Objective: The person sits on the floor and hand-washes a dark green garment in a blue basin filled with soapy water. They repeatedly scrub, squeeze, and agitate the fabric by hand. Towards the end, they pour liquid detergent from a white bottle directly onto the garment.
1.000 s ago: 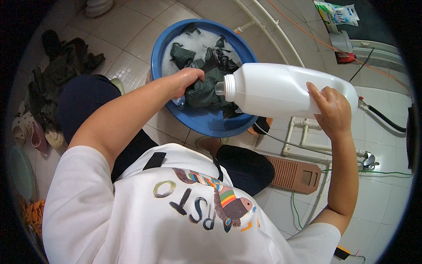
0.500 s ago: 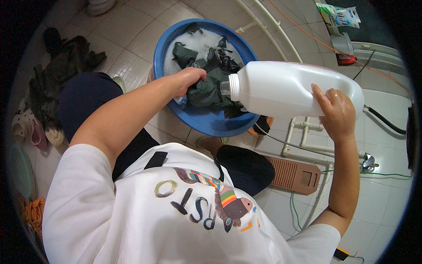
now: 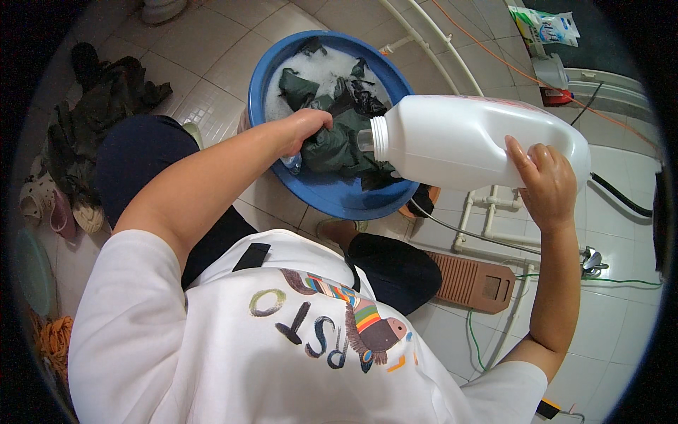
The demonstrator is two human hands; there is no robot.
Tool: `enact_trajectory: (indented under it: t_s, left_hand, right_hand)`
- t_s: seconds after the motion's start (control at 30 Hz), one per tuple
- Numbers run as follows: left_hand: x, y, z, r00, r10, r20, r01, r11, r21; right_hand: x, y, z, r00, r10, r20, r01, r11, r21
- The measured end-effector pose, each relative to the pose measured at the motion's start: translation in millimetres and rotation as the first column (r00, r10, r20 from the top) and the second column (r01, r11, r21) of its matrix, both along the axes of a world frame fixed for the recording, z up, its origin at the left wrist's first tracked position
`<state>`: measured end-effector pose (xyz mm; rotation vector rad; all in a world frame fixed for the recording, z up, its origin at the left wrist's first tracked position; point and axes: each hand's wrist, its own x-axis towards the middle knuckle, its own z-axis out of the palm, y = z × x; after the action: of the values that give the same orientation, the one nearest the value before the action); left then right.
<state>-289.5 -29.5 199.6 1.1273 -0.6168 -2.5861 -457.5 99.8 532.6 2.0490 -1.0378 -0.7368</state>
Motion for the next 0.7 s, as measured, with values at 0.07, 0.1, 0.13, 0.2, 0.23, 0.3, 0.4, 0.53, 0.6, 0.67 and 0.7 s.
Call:
enact_trajectory:
  t_s: [0.07, 0.1, 0.13, 0.2, 0.23, 0.3, 0.4, 0.53, 0.6, 0.67, 0.7]
  left_hand:
    - [0, 0, 1, 1.000, 0.001, -0.006, -0.001, 1.000, 0.006]
    - [1, 1, 3, 1.000, 0.002, -0.009, -0.002, 1.000, 0.008]
    - [2, 2, 4, 1.000, 0.003, -0.011, -0.003, 1.000, 0.011]
    - [3, 1, 6, 1.000, 0.006, 0.007, -0.006, 1.000, -0.001]
    - [4, 1, 8, 1.000, 0.009, 0.016, -0.008, 1.000, -0.007]
    - [4, 2, 11, 0.999, 0.002, 0.051, 0.001, 0.999, -0.048]
    - [5, 3, 13, 0.998, -0.002, 0.059, 0.005, 0.998, -0.055]
    - [3, -1, 7, 1.000, 0.004, 0.017, -0.003, 1.000, -0.031]
    - [8, 4, 22, 0.996, 0.011, 0.088, 0.000, 0.992, -0.128]
    - [9, 5, 27, 0.993, 0.024, 0.115, -0.002, 0.982, -0.188]
    - [8, 3, 22, 0.993, 0.037, 0.108, -0.015, 0.979, -0.202]
  right_hand:
    - [0, 0, 0, 1.000, 0.008, -0.002, -0.008, 1.000, -0.001]
    - [0, 0, 0, 1.000, 0.012, -0.002, -0.012, 1.000, -0.001]
    - [0, 0, -1, 1.000, 0.020, 0.001, -0.020, 1.000, -0.004]
    - [-1, 0, -1, 0.999, 0.035, 0.006, -0.035, 0.999, -0.012]
    - [-2, -1, -1, 0.999, 0.037, 0.000, -0.037, 0.999, -0.014]
    - [-3, -1, 0, 0.999, 0.041, -0.010, -0.042, 0.999, -0.019]
    - [-1, -1, 1, 1.000, 0.029, -0.011, -0.029, 1.000, -0.007]
    - [0, -1, 3, 0.999, 0.038, -0.013, -0.038, 0.999, -0.011]
    - [-1, 0, 4, 0.999, 0.044, -0.023, -0.044, 0.999, -0.018]
    - [-2, 0, 5, 0.999, 0.030, -0.023, -0.030, 0.999, -0.014]
    - [-2, 0, 5, 0.999, 0.027, -0.022, -0.028, 1.000, -0.012]
